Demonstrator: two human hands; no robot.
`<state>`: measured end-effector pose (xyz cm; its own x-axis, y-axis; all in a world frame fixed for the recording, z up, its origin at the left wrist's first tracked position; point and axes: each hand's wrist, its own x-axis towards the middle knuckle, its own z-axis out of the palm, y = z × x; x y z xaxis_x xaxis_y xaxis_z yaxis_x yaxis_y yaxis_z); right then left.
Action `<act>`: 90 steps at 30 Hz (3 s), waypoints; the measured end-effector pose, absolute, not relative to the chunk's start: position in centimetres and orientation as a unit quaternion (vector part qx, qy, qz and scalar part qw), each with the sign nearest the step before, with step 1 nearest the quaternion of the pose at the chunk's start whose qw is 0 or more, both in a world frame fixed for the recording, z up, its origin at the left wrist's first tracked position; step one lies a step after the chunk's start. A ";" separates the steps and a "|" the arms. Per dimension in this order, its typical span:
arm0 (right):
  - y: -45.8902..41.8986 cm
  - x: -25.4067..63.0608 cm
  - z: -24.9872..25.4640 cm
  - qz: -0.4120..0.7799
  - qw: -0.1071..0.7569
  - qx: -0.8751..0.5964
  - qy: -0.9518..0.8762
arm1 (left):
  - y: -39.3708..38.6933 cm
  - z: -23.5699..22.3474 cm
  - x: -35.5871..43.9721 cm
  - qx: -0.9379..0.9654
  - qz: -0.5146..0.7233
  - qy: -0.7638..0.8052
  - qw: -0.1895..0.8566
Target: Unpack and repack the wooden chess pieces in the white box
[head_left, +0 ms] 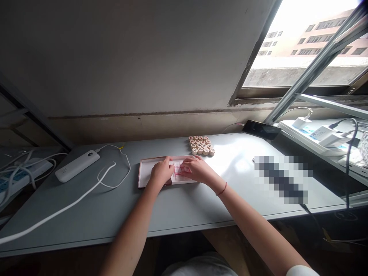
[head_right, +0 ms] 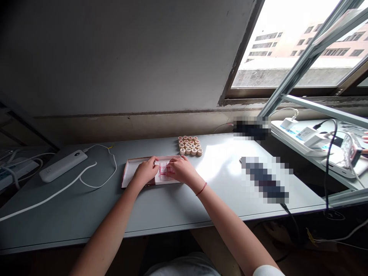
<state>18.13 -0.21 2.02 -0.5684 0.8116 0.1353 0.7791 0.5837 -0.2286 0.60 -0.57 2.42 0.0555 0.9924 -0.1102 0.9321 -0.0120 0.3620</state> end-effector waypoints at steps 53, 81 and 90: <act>12.1 17.4 5.5 0.051 0.095 -0.637 -0.763 | -0.2 2.3 0.1 0.725 0.212 0.640 0.140; 2.0 20.5 1.7 0.489 0.439 -0.451 -0.603 | 1.8 0.7 0.1 0.766 0.206 0.605 0.070; 1.9 15.7 -0.1 0.215 0.358 -0.465 -0.780 | 2.1 0.6 -0.1 0.752 0.143 0.635 0.109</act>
